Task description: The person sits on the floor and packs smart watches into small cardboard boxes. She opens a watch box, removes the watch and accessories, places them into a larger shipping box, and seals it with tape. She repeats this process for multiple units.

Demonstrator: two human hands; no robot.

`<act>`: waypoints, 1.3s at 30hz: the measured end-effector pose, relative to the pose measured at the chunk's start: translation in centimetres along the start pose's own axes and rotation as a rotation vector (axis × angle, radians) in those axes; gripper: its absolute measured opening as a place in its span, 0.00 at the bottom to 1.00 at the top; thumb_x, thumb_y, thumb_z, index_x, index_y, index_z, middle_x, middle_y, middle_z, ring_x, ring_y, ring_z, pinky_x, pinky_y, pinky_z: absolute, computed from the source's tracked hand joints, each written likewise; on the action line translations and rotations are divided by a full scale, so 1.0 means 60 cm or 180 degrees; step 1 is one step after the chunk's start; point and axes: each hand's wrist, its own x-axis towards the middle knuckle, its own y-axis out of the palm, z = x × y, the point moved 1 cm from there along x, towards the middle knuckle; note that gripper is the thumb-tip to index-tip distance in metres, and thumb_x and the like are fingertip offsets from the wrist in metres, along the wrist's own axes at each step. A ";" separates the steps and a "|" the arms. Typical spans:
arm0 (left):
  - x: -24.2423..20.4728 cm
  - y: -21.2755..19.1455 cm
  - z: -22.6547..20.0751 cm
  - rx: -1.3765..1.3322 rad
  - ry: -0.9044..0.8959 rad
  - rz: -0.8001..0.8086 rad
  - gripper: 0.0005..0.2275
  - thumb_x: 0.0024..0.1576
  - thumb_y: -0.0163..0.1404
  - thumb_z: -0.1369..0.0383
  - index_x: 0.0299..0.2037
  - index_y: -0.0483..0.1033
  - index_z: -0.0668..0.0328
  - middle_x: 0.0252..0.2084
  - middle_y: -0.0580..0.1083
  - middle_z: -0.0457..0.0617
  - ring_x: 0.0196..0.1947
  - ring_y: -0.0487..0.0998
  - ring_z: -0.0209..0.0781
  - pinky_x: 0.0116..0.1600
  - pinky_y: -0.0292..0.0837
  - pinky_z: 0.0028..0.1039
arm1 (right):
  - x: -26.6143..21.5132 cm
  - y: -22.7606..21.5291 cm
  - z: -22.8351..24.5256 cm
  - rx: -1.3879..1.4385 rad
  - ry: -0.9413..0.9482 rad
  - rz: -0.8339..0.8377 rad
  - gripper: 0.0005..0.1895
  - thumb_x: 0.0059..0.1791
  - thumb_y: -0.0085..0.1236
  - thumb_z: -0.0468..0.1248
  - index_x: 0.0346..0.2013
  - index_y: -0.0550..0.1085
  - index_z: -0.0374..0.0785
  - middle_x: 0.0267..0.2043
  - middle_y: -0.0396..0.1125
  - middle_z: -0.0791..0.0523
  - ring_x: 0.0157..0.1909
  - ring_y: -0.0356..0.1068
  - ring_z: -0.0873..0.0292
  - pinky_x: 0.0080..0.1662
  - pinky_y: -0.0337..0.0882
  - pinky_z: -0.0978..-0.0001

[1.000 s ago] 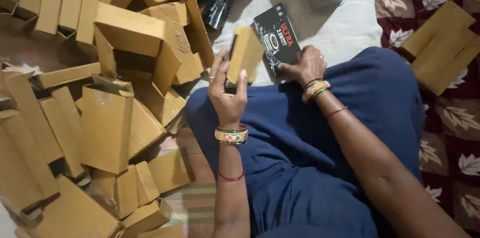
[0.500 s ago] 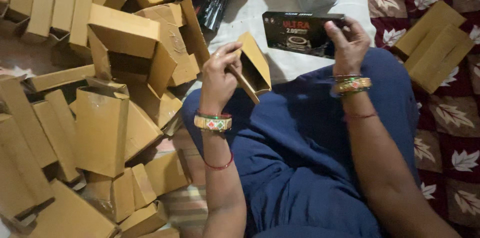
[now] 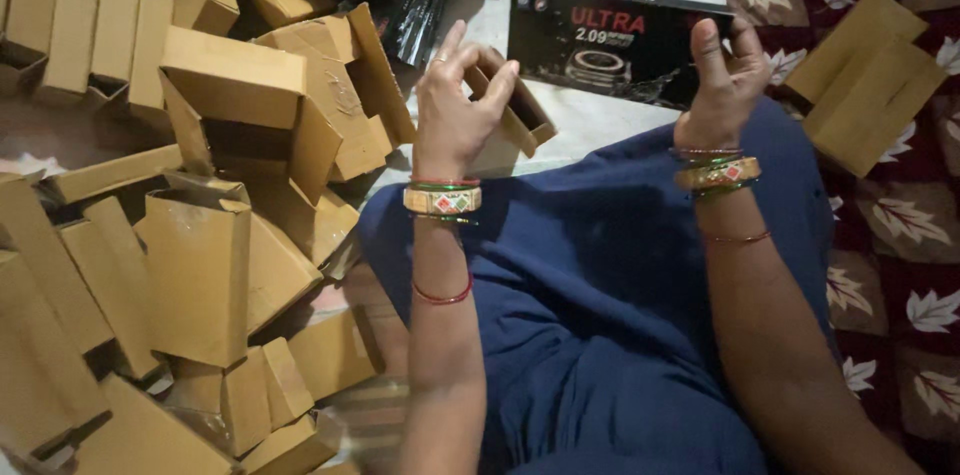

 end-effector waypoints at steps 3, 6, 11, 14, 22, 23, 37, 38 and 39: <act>-0.014 0.014 0.005 0.0144 0.0361 -0.0172 0.16 0.49 0.59 0.76 0.48 0.77 0.61 0.66 0.65 0.77 0.66 0.68 0.70 0.63 0.70 0.43 | 0.013 -0.023 0.004 0.0114 -0.0021 -0.0120 0.09 0.55 0.69 0.39 0.43 0.77 0.38 0.41 0.75 0.60 0.43 0.72 0.68 0.49 0.74 0.76; -0.015 0.019 0.006 0.0103 0.0273 -0.0145 0.17 0.54 0.54 0.82 0.53 0.76 0.56 0.64 0.71 0.65 0.65 0.74 0.61 0.63 0.77 0.37 | 0.026 -0.034 0.011 0.0226 -0.0186 -0.0149 0.09 0.56 0.68 0.39 0.43 0.77 0.38 0.42 0.75 0.58 0.43 0.73 0.65 0.49 0.76 0.73; 0.004 0.017 -0.011 0.0411 0.0175 0.0509 0.22 0.54 0.58 0.77 0.59 0.74 0.47 0.59 0.77 0.51 0.54 0.83 0.48 0.61 0.79 0.31 | 0.041 -0.063 0.045 0.0049 -0.0392 0.0107 0.12 0.58 0.63 0.45 0.41 0.76 0.39 0.38 0.73 0.58 0.37 0.72 0.64 0.37 0.74 0.76; 0.009 0.004 -0.010 0.0935 -0.0233 0.1411 0.40 0.42 0.57 0.80 0.69 0.62 0.40 0.62 0.74 0.50 0.44 0.82 0.56 0.48 0.78 0.38 | 0.042 -0.077 0.060 0.0168 -0.0378 0.0079 0.16 0.59 0.63 0.46 0.47 0.76 0.35 0.45 0.74 0.56 0.42 0.76 0.61 0.44 0.79 0.72; 0.057 -0.012 0.009 -0.0070 0.0020 0.2004 0.45 0.36 0.68 0.70 0.69 0.61 0.46 0.56 0.76 0.60 0.54 0.78 0.48 0.61 0.73 0.31 | 0.045 -0.058 0.110 -0.0108 -0.1068 0.0890 0.18 0.61 0.66 0.42 0.57 0.73 0.31 0.44 0.68 0.55 0.41 0.65 0.62 0.45 0.66 0.70; 0.059 -0.014 0.013 -0.0162 -0.0625 0.2346 0.40 0.41 0.65 0.71 0.68 0.63 0.43 0.52 0.80 0.56 0.51 0.80 0.42 0.60 0.74 0.28 | 0.048 -0.048 0.124 -0.0462 -0.1291 0.1021 0.19 0.60 0.66 0.42 0.57 0.74 0.31 0.44 0.69 0.54 0.40 0.65 0.62 0.43 0.65 0.71; 0.078 -0.024 0.012 -0.1059 0.0272 0.2420 0.46 0.41 0.64 0.84 0.71 0.58 0.40 0.53 0.77 0.43 0.52 0.79 0.37 0.59 0.75 0.26 | 0.087 0.128 0.330 -0.2713 -0.1971 0.3378 0.17 0.49 0.62 0.27 0.53 0.74 0.24 0.39 0.73 0.44 0.33 0.73 0.57 0.29 0.71 0.71; 0.079 -0.023 0.012 -0.0988 0.0231 0.2407 0.46 0.40 0.65 0.84 0.70 0.58 0.40 0.52 0.77 0.43 0.52 0.79 0.37 0.59 0.76 0.28 | 0.092 0.136 0.339 -0.2805 -0.1972 0.3550 0.17 0.49 0.62 0.26 0.52 0.74 0.23 0.39 0.73 0.44 0.33 0.74 0.56 0.29 0.72 0.71; 0.078 -0.023 0.013 -0.1035 0.0195 0.2433 0.47 0.38 0.66 0.84 0.70 0.58 0.40 0.51 0.77 0.43 0.53 0.79 0.38 0.60 0.76 0.29 | 0.093 0.145 0.344 -0.2892 -0.1964 0.3717 0.17 0.48 0.61 0.24 0.51 0.74 0.22 0.38 0.74 0.43 0.33 0.75 0.56 0.29 0.72 0.71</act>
